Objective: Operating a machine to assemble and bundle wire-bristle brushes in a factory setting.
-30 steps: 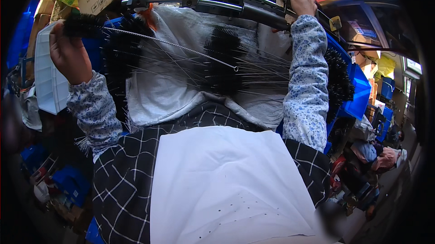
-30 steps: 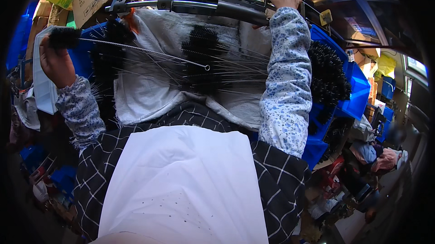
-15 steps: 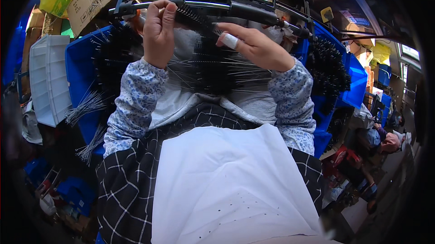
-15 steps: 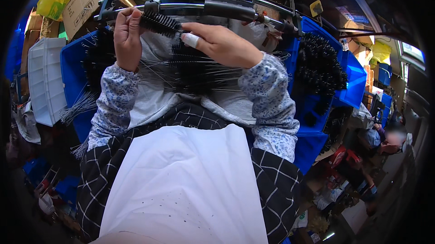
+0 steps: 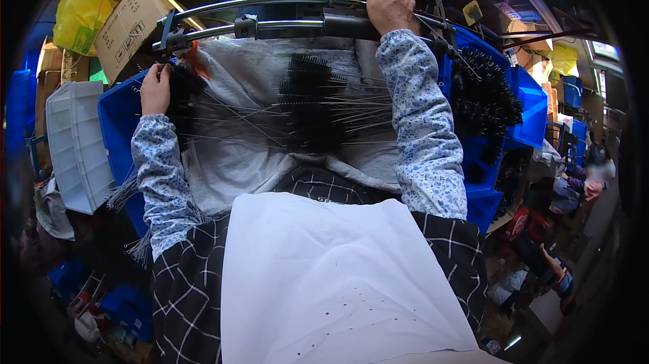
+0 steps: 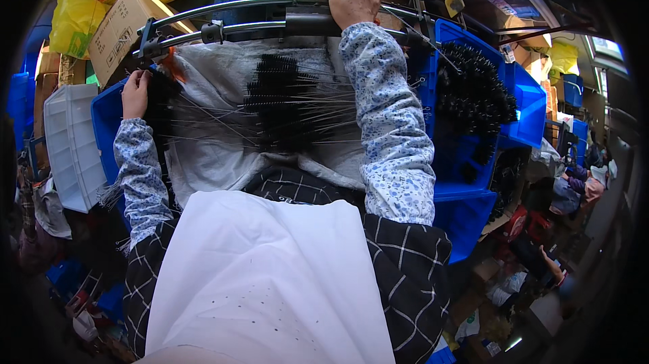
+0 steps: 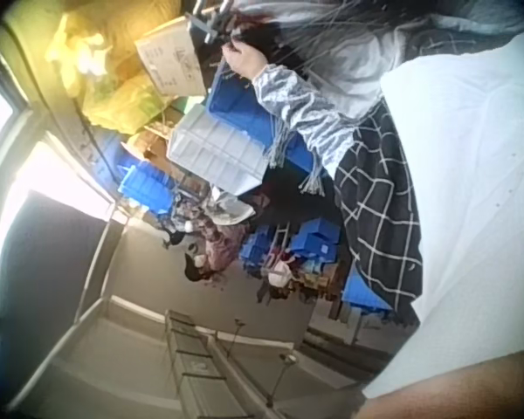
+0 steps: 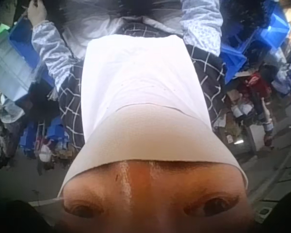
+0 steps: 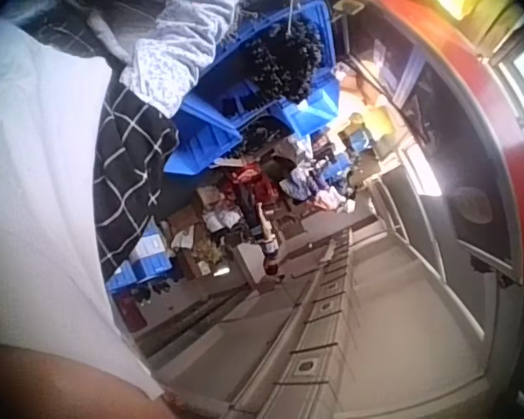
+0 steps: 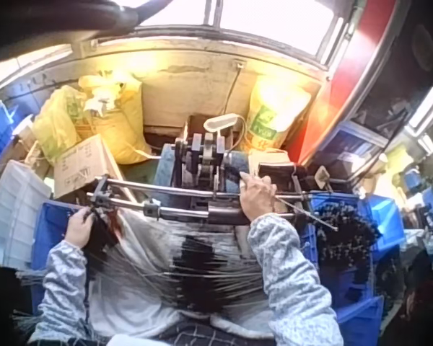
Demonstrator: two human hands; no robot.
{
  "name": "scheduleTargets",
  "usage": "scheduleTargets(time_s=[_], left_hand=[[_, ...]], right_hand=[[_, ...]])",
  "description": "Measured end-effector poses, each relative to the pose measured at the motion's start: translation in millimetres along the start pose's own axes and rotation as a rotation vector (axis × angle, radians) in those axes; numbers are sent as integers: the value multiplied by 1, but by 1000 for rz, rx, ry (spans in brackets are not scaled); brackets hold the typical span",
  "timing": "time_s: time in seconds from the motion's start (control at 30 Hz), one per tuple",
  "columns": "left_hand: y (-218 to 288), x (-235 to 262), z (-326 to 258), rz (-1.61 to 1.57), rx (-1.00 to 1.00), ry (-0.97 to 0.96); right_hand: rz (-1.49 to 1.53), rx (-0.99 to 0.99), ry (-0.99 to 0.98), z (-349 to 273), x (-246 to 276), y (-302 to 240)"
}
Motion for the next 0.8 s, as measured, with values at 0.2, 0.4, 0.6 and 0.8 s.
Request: scheduleTargets(time_s=[0.2, 0.4, 0.6, 0.8], left_hand=[[-3, -8, 5, -21, -35, -69], [10, -3, -10, -243, -54, -145], [69, 56, -30, -554, -177, 21], [51, 164, -63, -805, -162, 421]], right_hand=[[72, 41, 27, 5, -1, -1], [128, 68, -17, 9, -7, -3], [-110, 161, 141, 30, -26, 9], [-93, 56, 126, 9, -2, 12]])
Point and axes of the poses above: each hand's wrist, its own z-axis towards the middle knuckle, its own x-axis out of the back of the hand, y = z × x, the point moved 10 cm from there along z, towards the middle knuckle, and after that the axes turned 5 degrees about x, right-handed, at the moved point
